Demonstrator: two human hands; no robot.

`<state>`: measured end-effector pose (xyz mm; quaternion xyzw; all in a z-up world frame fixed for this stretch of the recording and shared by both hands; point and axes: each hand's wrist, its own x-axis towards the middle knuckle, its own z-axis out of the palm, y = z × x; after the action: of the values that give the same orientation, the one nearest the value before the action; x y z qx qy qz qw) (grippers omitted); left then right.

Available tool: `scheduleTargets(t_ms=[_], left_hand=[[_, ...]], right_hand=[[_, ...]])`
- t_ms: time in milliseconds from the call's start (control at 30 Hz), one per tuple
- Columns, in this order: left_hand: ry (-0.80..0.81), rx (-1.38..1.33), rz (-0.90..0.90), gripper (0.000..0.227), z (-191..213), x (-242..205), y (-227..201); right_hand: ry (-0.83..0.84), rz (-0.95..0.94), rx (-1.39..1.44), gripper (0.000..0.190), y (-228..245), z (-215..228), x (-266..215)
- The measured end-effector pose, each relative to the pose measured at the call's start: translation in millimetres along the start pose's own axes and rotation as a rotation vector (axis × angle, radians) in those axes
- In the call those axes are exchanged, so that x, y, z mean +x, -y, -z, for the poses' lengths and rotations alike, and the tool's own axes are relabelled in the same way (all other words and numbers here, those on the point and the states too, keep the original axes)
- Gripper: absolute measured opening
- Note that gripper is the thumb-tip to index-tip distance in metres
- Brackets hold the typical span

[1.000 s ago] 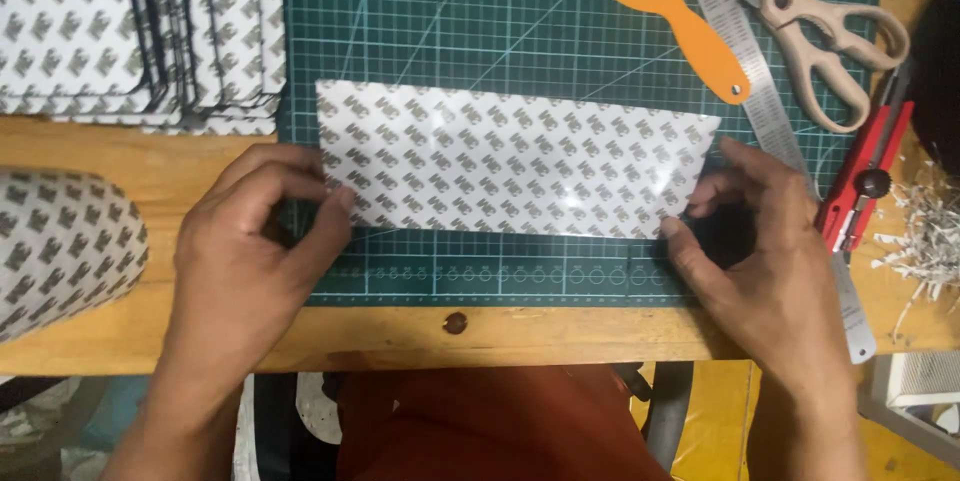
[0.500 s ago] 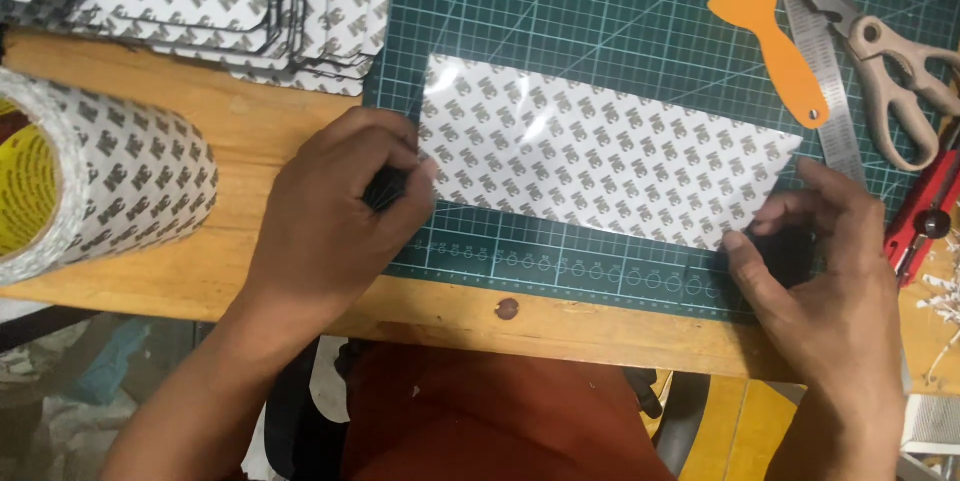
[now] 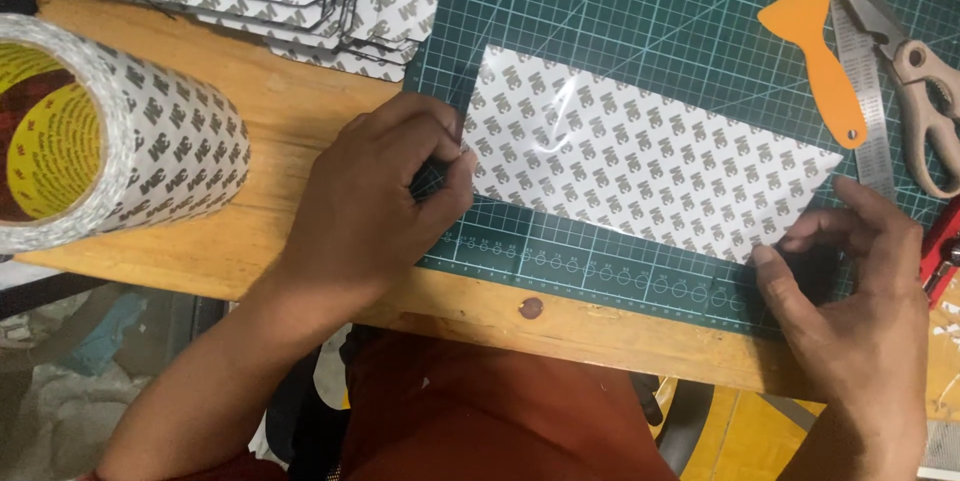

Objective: Applying a 3M adhesive sheet to a black component and smoothing it with a plastic scraper.

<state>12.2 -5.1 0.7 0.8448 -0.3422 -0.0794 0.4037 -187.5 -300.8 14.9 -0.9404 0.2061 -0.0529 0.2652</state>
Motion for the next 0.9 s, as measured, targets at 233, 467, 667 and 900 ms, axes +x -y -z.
scheduleTargets(t_ms=[233,467,667,900], left_hand=[[-0.008,0.025,-0.044,0.013,0.0,-2.3,-0.9],[-0.048,0.037,-0.086,0.015,-4.1,-4.1,3.5],[-0.060,0.073,-0.128,0.015,-8.1,-4.1,8.9],[-0.060,0.087,-0.138,0.017,-8.4,-4.2,9.6]], right_hand=[[0.009,-0.030,0.035,0.069,0.7,-0.8,-1.3],[0.001,-0.029,0.051,0.068,3.8,-1.9,-0.6],[-0.008,-0.032,0.052,0.068,-2.5,-4.4,-1.9],[-0.002,-0.019,0.087,0.067,-2.9,-5.2,-1.5]])
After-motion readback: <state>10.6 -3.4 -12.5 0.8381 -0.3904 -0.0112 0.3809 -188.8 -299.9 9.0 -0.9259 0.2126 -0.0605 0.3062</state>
